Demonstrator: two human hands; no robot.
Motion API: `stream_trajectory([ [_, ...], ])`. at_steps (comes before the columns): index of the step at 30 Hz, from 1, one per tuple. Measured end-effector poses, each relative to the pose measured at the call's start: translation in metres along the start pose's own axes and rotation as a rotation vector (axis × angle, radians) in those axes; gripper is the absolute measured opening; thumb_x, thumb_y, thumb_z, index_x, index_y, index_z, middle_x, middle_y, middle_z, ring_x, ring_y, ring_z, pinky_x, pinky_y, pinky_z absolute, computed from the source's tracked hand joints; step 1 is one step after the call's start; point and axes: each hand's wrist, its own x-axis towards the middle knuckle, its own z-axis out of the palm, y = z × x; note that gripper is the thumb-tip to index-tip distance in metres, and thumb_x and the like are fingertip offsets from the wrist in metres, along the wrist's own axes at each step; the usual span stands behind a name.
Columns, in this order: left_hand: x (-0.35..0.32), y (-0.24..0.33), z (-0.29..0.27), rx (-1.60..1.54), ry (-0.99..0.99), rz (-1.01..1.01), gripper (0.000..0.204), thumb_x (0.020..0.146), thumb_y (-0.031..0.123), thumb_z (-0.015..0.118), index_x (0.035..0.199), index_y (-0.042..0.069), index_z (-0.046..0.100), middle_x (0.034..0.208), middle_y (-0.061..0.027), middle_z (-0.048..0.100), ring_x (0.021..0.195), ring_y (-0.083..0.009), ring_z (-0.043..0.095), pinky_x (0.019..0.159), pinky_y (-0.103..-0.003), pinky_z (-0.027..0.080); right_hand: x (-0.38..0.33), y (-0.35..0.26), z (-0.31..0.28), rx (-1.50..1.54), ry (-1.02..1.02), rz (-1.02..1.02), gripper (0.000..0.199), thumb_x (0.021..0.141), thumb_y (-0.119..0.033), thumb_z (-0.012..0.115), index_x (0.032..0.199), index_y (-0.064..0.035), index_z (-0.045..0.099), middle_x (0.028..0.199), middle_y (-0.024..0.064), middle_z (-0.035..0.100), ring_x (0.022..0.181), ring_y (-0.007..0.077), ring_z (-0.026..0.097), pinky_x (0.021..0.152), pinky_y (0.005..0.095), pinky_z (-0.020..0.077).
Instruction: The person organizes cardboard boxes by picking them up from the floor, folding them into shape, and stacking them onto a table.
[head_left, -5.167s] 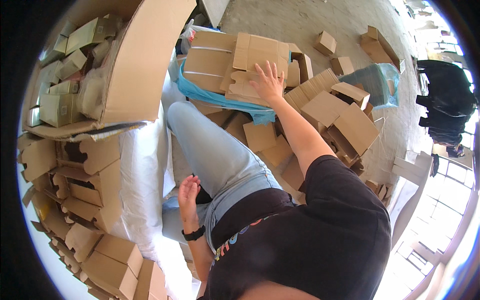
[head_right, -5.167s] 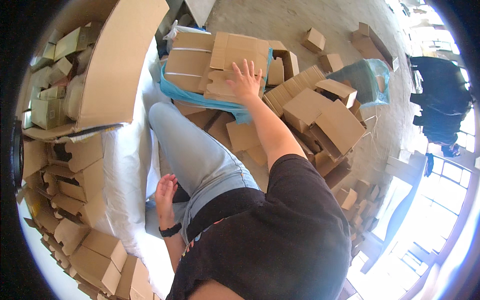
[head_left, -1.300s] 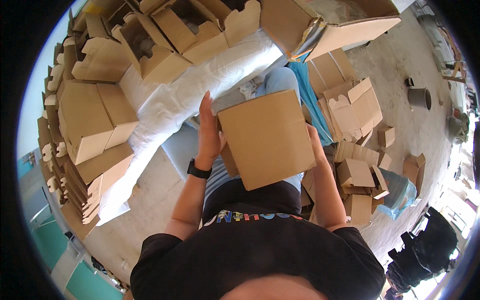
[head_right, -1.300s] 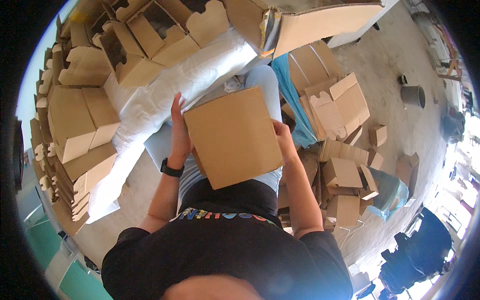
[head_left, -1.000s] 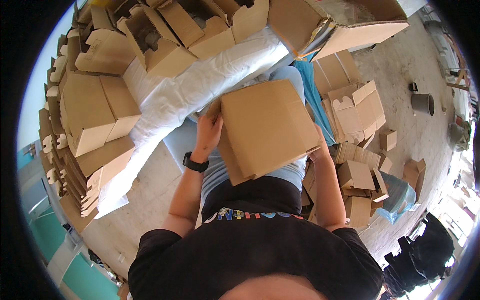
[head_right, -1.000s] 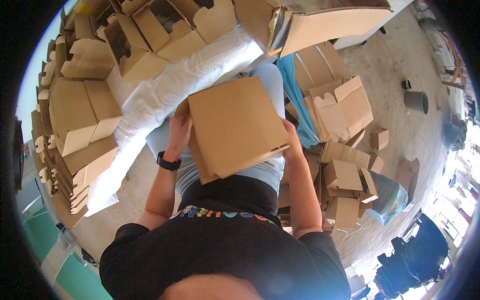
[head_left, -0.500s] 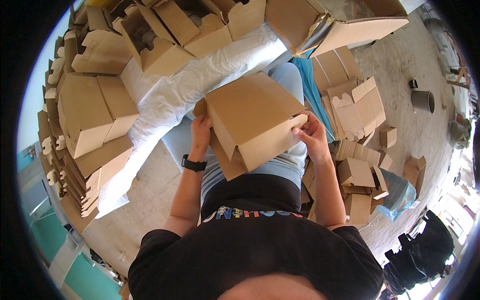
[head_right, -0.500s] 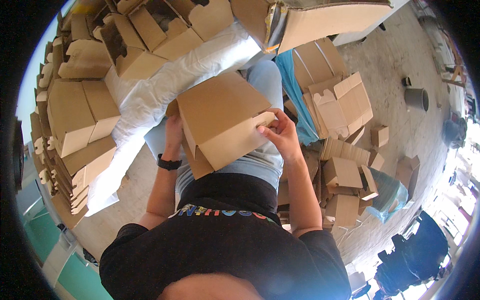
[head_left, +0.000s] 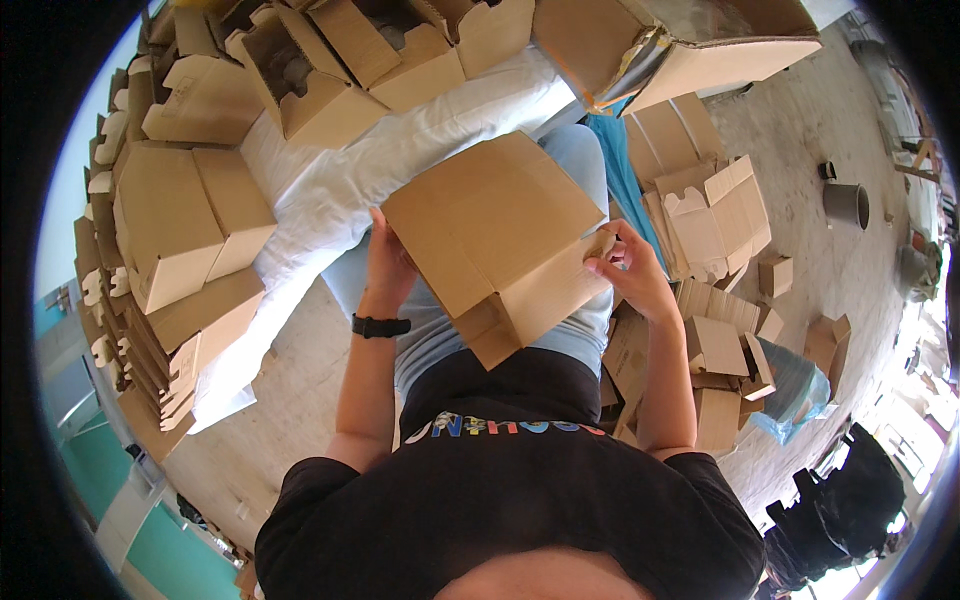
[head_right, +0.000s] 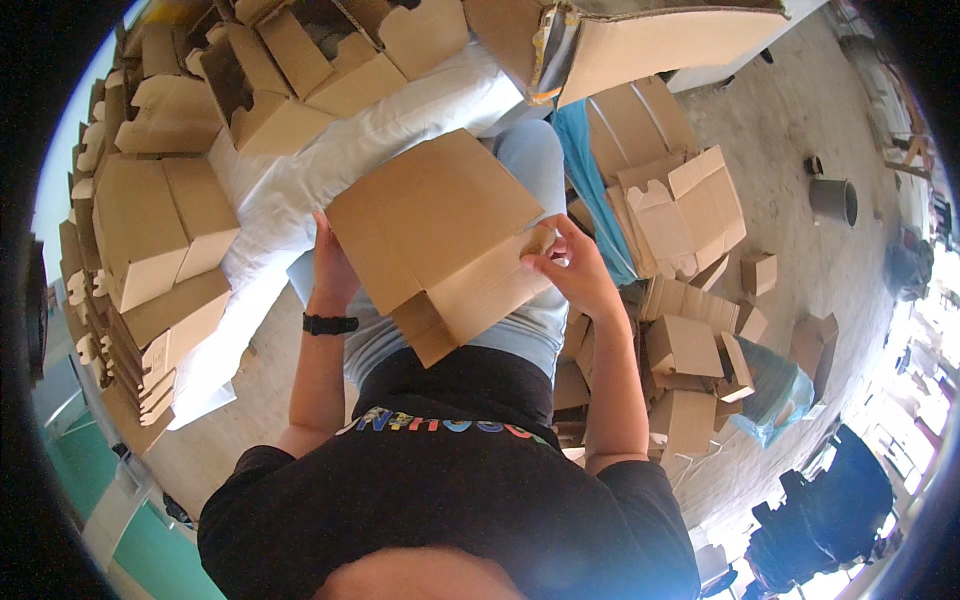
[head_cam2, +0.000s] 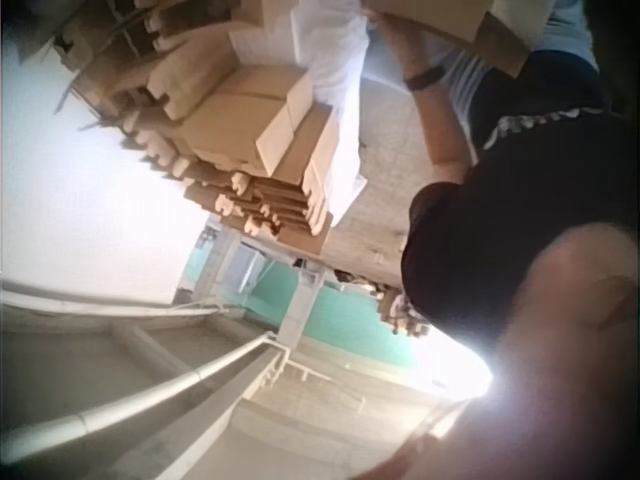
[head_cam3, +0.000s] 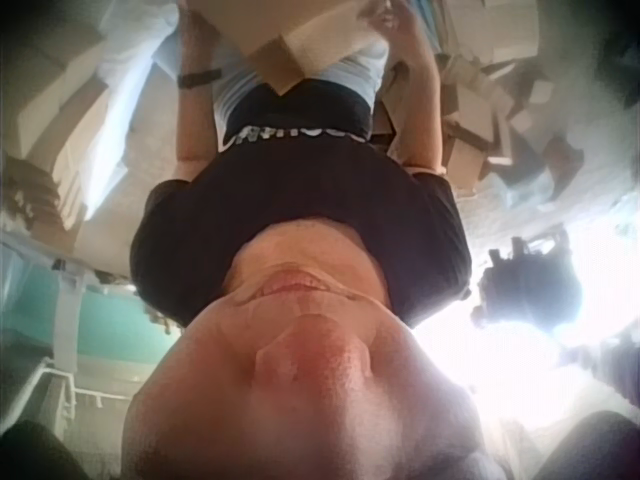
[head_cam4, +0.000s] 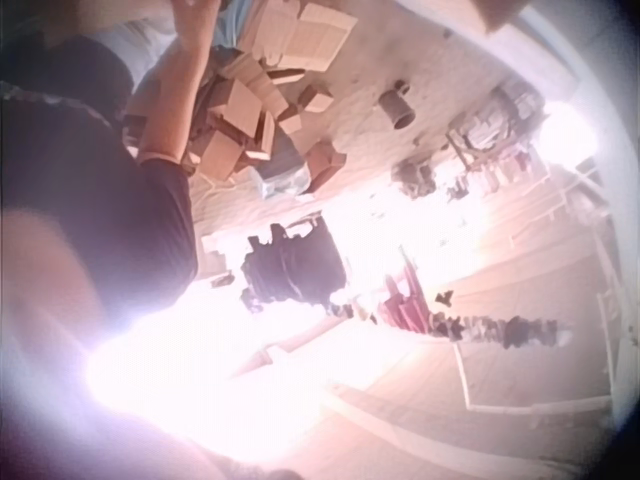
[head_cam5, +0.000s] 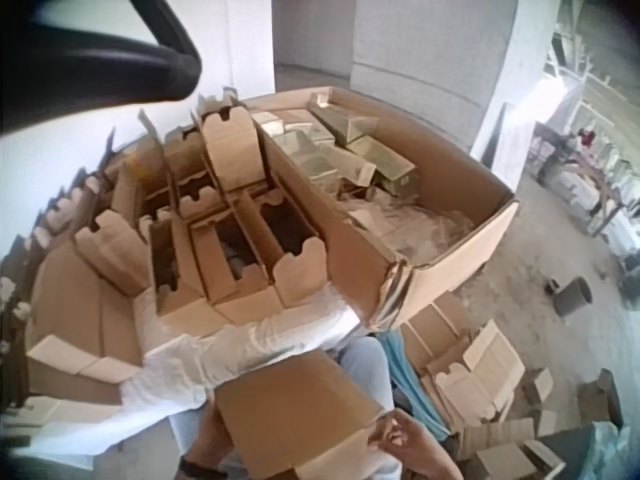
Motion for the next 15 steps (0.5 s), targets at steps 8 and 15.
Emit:
stream_trajectory([
  [8, -0.01, -0.004, 0.02, 0.005, 0.054, -0.124, 0.044, 0.091, 0.031, 0.056, 0.123, 0.003, 0.049, 0.114, -0.0049, 0.06, 0.1, -0.0167, 0.059, 0.081, -0.029, 0.049, -0.002, -0.029, 0.002, -0.263, 0.19, -0.012, 0.042, 0.077, -0.008, 0.07, 0.116, -0.0062, 0.054, 0.086, 0.0048, 0.063, 0.077, 0.011, 0.059, 0.071, 0.0267, 0.0466],
  [15, -0.01, -0.004, 0.019, -0.103, 0.087, -0.219, 0.039, 0.088, 0.019, 0.058, 0.122, 0.002, 0.05, 0.115, -0.0066, 0.06, 0.1, -0.0193, 0.061, 0.081, -0.028, 0.05, 0.002, -0.015, -0.006, -0.151, 0.145, -0.075, 0.046, 0.08, -0.011, 0.068, 0.123, -0.0073, 0.052, 0.095, 0.0122, 0.063, 0.086, 0.0204, 0.061, 0.079, 0.0304, 0.0474],
])
